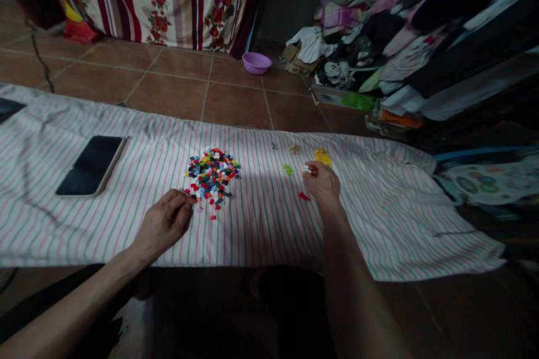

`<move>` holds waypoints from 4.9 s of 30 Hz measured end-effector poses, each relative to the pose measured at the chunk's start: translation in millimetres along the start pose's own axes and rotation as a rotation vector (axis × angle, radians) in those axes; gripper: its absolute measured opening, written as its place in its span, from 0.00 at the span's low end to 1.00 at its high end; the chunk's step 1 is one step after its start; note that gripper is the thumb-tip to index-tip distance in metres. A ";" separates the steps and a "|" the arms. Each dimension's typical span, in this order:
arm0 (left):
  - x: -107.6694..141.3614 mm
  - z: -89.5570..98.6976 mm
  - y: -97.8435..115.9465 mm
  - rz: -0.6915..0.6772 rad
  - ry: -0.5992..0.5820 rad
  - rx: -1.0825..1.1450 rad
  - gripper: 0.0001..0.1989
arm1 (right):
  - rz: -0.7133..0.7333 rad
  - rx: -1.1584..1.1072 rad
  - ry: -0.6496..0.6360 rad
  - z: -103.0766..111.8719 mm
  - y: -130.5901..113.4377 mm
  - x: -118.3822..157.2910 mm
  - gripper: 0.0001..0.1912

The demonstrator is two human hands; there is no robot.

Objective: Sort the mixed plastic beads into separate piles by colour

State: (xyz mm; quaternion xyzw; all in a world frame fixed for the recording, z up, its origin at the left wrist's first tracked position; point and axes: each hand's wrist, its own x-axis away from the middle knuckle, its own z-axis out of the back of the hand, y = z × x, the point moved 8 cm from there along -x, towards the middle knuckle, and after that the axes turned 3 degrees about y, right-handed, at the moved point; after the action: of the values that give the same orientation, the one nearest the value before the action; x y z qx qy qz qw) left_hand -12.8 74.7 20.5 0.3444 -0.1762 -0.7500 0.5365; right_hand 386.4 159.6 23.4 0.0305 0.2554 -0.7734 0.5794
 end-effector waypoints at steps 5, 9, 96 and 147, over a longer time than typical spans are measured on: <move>-0.3 0.8 0.1 0.015 -0.004 0.009 0.12 | -0.007 0.005 0.021 5.2 -0.3 -0.4 0.17; -0.5 1.4 0.3 0.029 -0.003 0.010 0.12 | 0.009 -0.003 0.068 12.7 -8.7 -0.7 0.16; -5.7 1.5 9.1 0.087 0.010 -0.092 0.13 | -0.146 -0.059 0.201 39.4 0.8 2.3 0.15; -4.9 2.3 7.3 0.132 0.011 0.011 0.13 | 0.031 0.030 0.149 23.3 -36.7 4.7 0.18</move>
State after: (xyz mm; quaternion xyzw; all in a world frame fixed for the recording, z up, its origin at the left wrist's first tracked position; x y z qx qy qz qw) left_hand -8.5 76.3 28.3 0.3390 -0.1998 -0.7103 0.5837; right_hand 357.2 152.8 55.3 0.1005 0.2855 -0.7637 0.5702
